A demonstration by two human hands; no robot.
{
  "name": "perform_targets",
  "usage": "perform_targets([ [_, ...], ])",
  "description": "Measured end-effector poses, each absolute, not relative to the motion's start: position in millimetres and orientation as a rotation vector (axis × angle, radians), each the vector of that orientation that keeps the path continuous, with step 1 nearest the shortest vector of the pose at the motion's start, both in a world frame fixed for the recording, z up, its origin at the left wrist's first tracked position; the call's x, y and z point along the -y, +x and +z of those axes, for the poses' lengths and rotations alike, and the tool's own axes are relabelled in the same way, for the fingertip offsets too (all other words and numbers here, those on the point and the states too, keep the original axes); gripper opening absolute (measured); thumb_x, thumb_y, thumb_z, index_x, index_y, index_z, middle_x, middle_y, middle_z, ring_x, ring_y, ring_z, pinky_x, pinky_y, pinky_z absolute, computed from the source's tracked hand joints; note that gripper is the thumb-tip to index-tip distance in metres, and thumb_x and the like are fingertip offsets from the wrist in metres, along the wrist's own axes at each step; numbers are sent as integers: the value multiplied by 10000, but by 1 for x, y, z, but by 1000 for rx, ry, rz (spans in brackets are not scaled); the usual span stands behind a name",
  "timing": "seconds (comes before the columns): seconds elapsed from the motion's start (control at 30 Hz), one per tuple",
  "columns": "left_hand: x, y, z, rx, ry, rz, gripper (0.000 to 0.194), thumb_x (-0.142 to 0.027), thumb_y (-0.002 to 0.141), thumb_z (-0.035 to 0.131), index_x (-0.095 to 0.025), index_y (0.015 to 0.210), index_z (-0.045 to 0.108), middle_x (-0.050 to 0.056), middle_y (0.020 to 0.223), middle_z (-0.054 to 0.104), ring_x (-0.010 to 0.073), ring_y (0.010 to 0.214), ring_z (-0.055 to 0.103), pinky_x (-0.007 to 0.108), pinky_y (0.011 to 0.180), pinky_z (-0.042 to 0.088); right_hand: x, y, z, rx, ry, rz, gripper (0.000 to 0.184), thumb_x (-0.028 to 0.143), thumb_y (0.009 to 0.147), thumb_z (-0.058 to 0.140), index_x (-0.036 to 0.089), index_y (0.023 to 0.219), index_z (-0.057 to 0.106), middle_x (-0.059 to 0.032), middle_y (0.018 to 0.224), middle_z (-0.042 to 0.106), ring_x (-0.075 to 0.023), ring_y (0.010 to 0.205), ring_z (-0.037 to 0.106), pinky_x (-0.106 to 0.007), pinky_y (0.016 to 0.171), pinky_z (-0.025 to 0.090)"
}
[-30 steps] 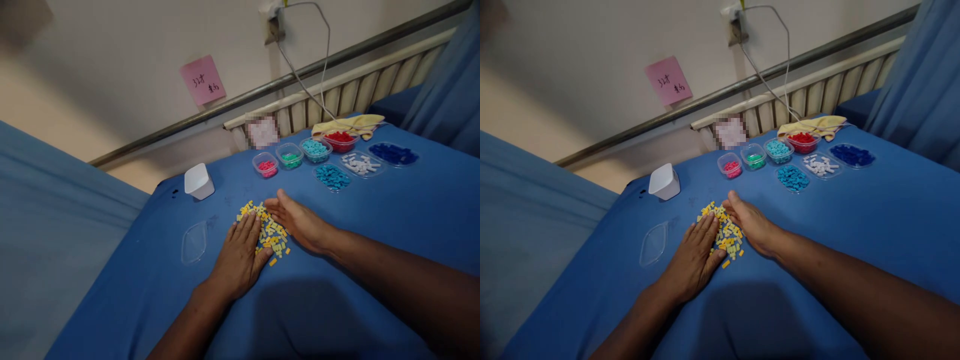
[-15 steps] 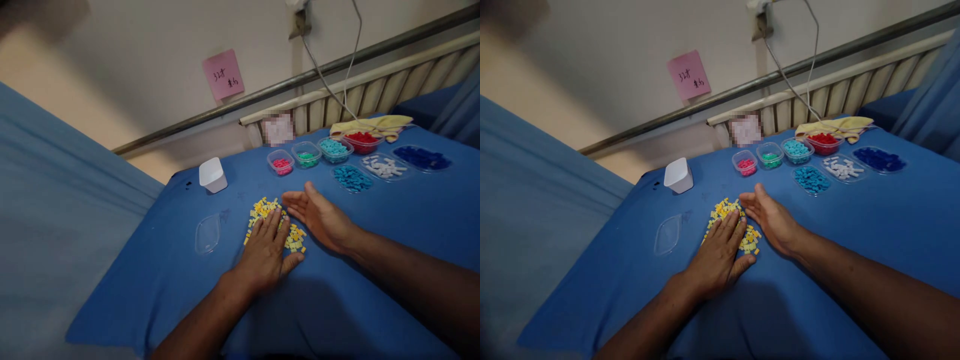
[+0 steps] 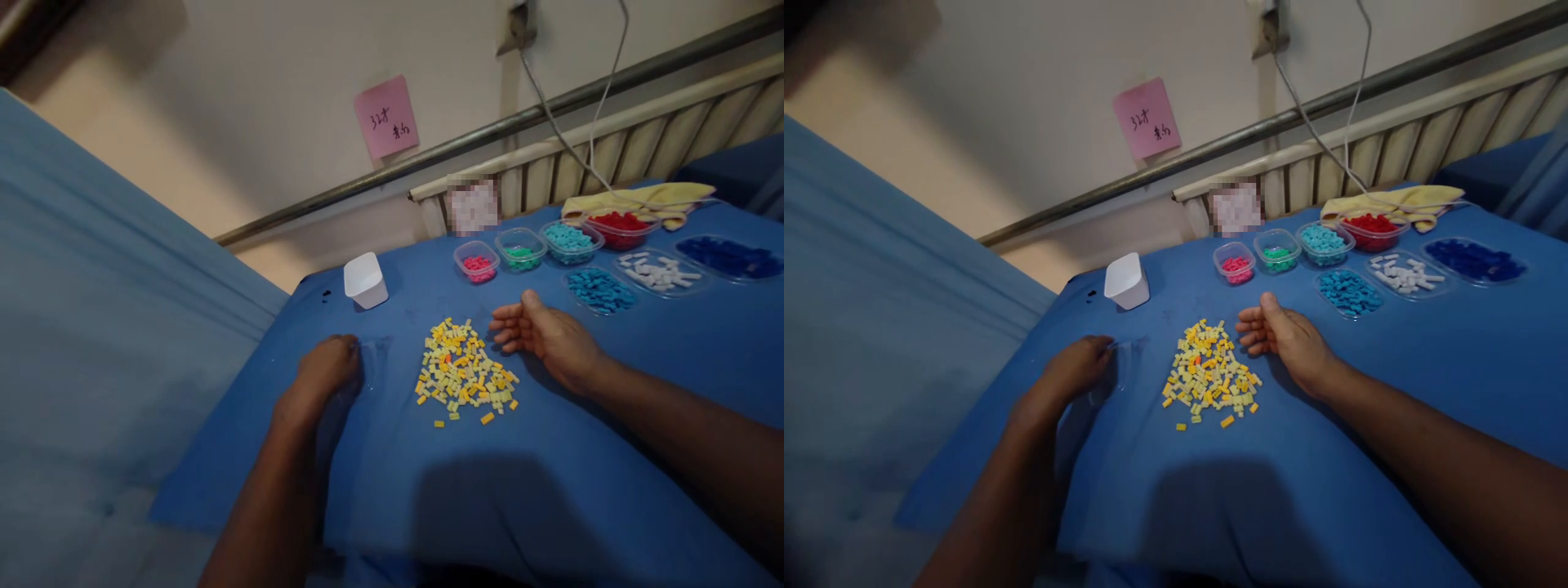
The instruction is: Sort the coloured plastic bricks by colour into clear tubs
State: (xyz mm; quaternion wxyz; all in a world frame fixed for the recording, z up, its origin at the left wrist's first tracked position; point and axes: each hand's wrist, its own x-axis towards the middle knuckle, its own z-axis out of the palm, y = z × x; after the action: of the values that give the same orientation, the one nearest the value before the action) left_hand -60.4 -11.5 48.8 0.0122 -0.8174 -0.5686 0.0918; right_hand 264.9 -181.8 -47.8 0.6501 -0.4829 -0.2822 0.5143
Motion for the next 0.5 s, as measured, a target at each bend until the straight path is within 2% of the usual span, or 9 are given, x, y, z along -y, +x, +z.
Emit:
perform_targets([
  [0.1,1,-76,38,1809,-2545,300,355,-220,980,564,-200,1231,814,191,1290,784,365,1136,759,429,900,600,182,266,-50,672,-1109,1167,698,838,1019,576,185,1067,819,-164,1085,835,-232,849,769,-342,740,659],
  [0.2,0,-80,28,1839,-2555,220,317,-215,927,580,-204,1142,813,176,1248,796,349,1127,746,405,887,578,183,267,-53,724,-1129,1151,715,859,1002,580,190,1073,824,-168,1090,837,-248,859,771,-373,759,665],
  [0.33,0,-82,28,1890,-2596,90,179,-238,883,612,-193,974,760,165,1064,795,338,985,734,403,816,543,184,268,-54,773,-1145,1156,712,872,970,619,196,1051,827,-166,1048,836,-261,854,766,-404,769,666],
  [0.5,10,-61,41,1889,-2815,-343,217,-255,917,550,-200,1086,674,56,895,735,234,790,693,326,699,506,187,264,-54,889,-1238,1049,652,846,952,682,214,1038,821,-133,1025,834,-246,826,756,-408,768,653],
])
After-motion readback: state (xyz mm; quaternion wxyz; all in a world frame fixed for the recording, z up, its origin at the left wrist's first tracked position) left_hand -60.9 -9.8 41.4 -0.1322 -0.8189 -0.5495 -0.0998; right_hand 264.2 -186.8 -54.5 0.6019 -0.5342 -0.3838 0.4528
